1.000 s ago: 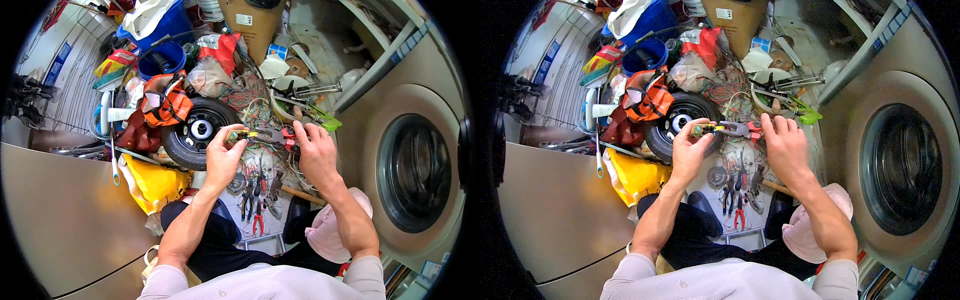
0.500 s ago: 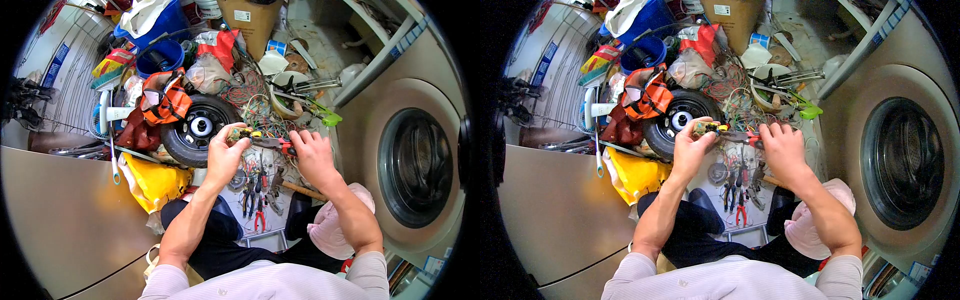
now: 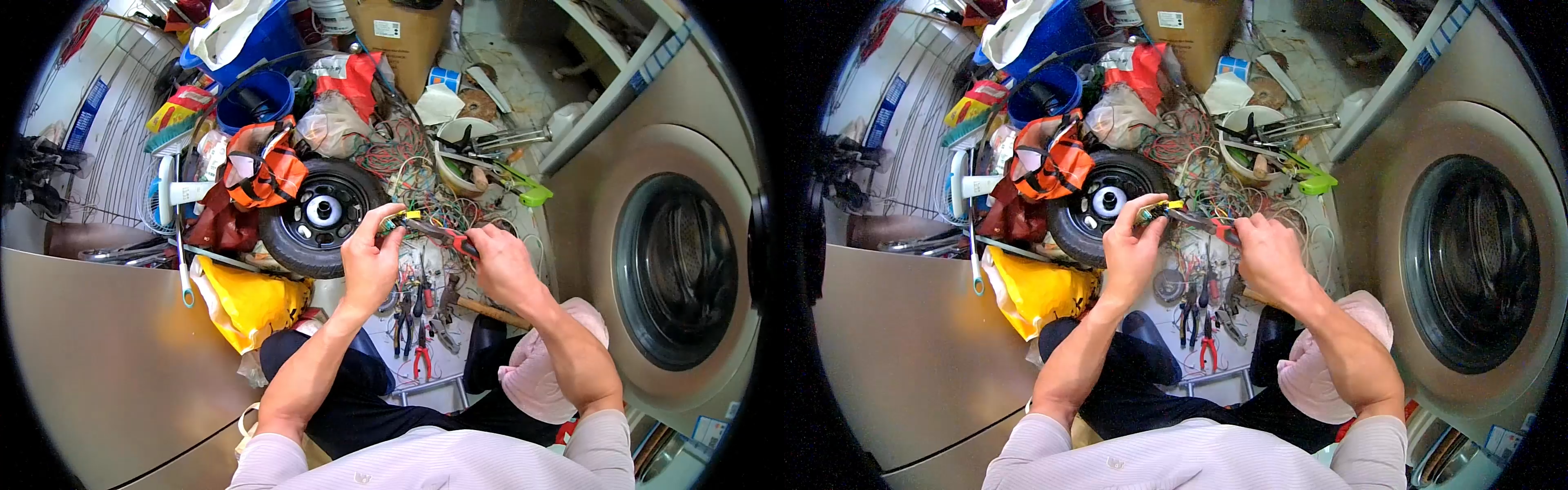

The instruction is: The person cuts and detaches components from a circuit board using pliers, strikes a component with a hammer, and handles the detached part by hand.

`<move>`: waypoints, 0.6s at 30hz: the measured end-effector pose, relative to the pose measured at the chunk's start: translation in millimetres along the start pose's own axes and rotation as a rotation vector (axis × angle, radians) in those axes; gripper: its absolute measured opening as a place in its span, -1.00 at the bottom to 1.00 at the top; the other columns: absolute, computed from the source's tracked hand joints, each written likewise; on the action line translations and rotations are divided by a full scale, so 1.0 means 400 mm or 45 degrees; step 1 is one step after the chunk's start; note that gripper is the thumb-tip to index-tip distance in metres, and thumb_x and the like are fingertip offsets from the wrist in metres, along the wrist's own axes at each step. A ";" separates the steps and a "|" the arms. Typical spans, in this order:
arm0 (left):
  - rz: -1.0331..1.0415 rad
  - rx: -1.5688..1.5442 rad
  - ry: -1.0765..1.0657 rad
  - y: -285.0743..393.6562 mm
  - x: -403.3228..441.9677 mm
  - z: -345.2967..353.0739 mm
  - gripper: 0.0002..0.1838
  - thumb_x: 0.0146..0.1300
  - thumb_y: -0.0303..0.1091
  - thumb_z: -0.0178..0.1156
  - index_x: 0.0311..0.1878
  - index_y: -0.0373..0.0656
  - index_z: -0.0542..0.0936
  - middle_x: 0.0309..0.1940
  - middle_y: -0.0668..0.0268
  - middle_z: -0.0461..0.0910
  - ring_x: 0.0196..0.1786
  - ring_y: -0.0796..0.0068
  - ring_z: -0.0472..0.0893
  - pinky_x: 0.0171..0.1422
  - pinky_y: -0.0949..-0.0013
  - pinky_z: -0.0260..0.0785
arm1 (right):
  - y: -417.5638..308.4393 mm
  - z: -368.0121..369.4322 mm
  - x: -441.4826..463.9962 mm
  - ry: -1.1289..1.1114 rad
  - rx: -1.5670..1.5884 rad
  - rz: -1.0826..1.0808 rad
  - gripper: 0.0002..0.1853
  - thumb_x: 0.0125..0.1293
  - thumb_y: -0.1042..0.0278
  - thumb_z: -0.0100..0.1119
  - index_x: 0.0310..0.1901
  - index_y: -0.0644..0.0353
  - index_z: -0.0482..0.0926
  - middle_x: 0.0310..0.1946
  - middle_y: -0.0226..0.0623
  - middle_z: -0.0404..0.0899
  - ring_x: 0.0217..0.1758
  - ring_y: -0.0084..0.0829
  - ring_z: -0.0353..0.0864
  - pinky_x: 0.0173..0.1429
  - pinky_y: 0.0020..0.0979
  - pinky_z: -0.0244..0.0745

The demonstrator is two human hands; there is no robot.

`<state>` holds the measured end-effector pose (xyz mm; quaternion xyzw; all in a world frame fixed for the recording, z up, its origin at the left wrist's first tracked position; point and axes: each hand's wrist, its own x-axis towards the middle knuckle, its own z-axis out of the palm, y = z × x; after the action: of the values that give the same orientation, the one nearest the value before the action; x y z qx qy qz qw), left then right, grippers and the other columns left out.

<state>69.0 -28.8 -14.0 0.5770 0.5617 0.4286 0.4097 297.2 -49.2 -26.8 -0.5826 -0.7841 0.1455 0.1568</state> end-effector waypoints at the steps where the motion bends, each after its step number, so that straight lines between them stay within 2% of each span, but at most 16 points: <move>1: 0.046 0.064 0.007 0.001 -0.006 0.003 -0.67 0.32 -0.62 0.24 0.13 -0.18 0.63 -0.02 0.34 0.72 -0.04 0.63 0.65 0.10 0.49 0.50 | -0.005 -0.005 -0.001 -0.035 0.035 -0.001 -0.75 0.10 0.57 0.12 -0.14 0.27 0.58 -0.25 -0.01 0.61 -0.16 0.08 0.64 -0.04 0.01 0.55; 3: 0.132 0.094 0.038 0.000 -0.008 0.011 -0.67 0.31 -0.63 0.23 0.12 -0.18 0.66 -0.05 0.33 0.73 -0.04 0.63 0.65 0.09 0.48 0.50 | -0.010 -0.004 -0.006 -0.068 0.071 0.002 -0.76 0.10 0.57 0.11 -0.15 0.29 0.59 -0.25 0.03 0.62 -0.15 0.10 0.64 -0.01 0.01 0.55; 7: 0.077 0.029 0.017 -0.007 -0.006 0.009 -0.66 0.32 -0.64 0.22 0.14 -0.17 0.65 -0.03 0.33 0.72 -0.04 0.61 0.65 0.09 0.48 0.50 | -0.016 0.002 -0.010 -0.117 0.260 0.064 -0.80 0.14 0.53 0.11 -0.18 0.33 0.59 -0.26 0.11 0.63 -0.11 0.14 0.64 0.02 0.04 0.52; 8: 0.093 -0.031 0.048 -0.018 -0.003 0.014 -0.66 0.28 -0.62 0.26 0.12 -0.14 0.65 -0.17 0.35 0.71 -0.23 0.65 0.55 -0.10 0.48 0.43 | -0.016 -0.002 -0.007 -0.141 0.307 0.085 -0.82 0.17 0.51 0.12 -0.19 0.35 0.59 -0.26 0.14 0.63 -0.08 0.16 0.63 0.03 0.05 0.50; 9: 0.102 -0.061 0.063 -0.020 -0.001 0.016 -0.65 0.26 -0.61 0.28 0.11 -0.13 0.66 -0.23 0.36 0.70 -0.32 0.67 0.51 -0.19 0.48 0.39 | -0.022 -0.015 0.001 -0.140 0.306 0.085 -0.82 0.17 0.51 0.12 -0.19 0.35 0.59 -0.26 0.14 0.63 -0.08 0.16 0.63 0.03 0.05 0.50; 10: 0.111 -0.091 0.077 -0.022 0.001 0.017 -0.65 0.24 -0.59 0.30 0.10 -0.12 0.66 -0.30 0.36 0.70 -0.42 0.69 0.46 -0.29 0.48 0.36 | -0.033 -0.036 0.012 -0.293 0.373 0.195 -0.82 0.22 0.48 0.13 -0.17 0.34 0.59 -0.26 0.17 0.64 -0.06 0.17 0.63 0.03 0.05 0.49; 11: 0.131 -0.077 0.101 -0.021 0.000 0.018 -0.65 0.25 -0.59 0.30 0.10 -0.12 0.66 -0.30 0.40 0.69 -0.42 0.71 0.45 -0.29 0.50 0.35 | -0.040 -0.047 0.015 -0.448 0.441 0.306 -0.81 0.26 0.45 0.14 -0.15 0.34 0.59 -0.25 0.19 0.64 -0.04 0.18 0.63 0.03 0.04 0.47; 12: 0.152 -0.064 0.124 -0.019 0.001 0.019 -0.65 0.26 -0.59 0.30 0.10 -0.11 0.66 -0.31 0.43 0.69 -0.41 0.73 0.43 -0.29 0.51 0.34 | -0.034 -0.040 0.014 -0.446 0.439 0.310 -0.81 0.26 0.45 0.14 -0.15 0.34 0.59 -0.25 0.19 0.64 -0.04 0.18 0.63 0.03 0.04 0.47; 14: 0.130 -0.094 0.106 -0.021 0.000 0.019 -0.66 0.27 -0.60 0.29 0.11 -0.12 0.65 -0.29 0.44 0.69 -0.40 0.74 0.44 -0.28 0.53 0.34 | -0.020 -0.018 0.013 -0.426 0.577 0.297 -0.81 0.32 0.35 0.22 -0.19 0.31 0.56 -0.46 -0.01 0.59 -0.33 -0.03 0.59 -0.19 -0.08 0.42; 15: 0.120 -0.110 0.102 -0.020 0.002 0.016 -0.66 0.28 -0.60 0.29 0.11 -0.12 0.65 -0.28 0.45 0.70 -0.40 0.74 0.44 -0.28 0.53 0.34 | -0.020 -0.019 0.016 -0.425 0.575 0.297 -0.81 0.32 0.35 0.22 -0.19 0.31 0.56 -0.46 -0.01 0.59 -0.33 -0.03 0.59 -0.19 -0.08 0.42; 16: 0.110 -0.126 0.097 -0.020 0.003 0.014 -0.66 0.28 -0.60 0.28 0.12 -0.13 0.65 -0.27 0.46 0.70 -0.40 0.75 0.44 -0.28 0.54 0.34 | -0.020 -0.022 0.022 -0.497 0.620 0.357 -0.80 0.33 0.32 0.22 -0.22 0.32 0.55 -0.50 -0.07 0.53 -0.39 -0.14 0.52 -0.23 -0.12 0.39; 17: 0.050 -0.212 0.024 -0.018 0.006 0.009 -0.67 0.34 -0.62 0.22 0.15 -0.17 0.62 -0.09 0.40 0.68 -0.18 0.67 0.53 -0.04 0.50 0.43 | -0.022 -0.022 0.025 -0.571 0.668 0.419 -0.78 0.34 0.30 0.23 -0.25 0.32 0.53 -0.55 -0.14 0.48 -0.45 -0.26 0.45 -0.27 -0.15 0.36; 18: -0.011 -0.297 -0.049 -0.016 0.008 0.005 -0.69 0.41 -0.63 0.15 0.18 -0.22 0.58 0.09 0.34 0.66 0.03 0.60 0.63 0.20 0.46 0.53 | -0.024 -0.020 0.027 -0.570 0.667 0.418 -0.78 0.34 0.30 0.23 -0.25 0.32 0.53 -0.55 -0.14 0.48 -0.45 -0.26 0.45 -0.27 -0.15 0.36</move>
<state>68.9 -25.4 -20.7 0.5309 0.5027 0.4781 0.4866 289.2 -41.3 -14.7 -0.5945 -0.6313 0.4878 0.1001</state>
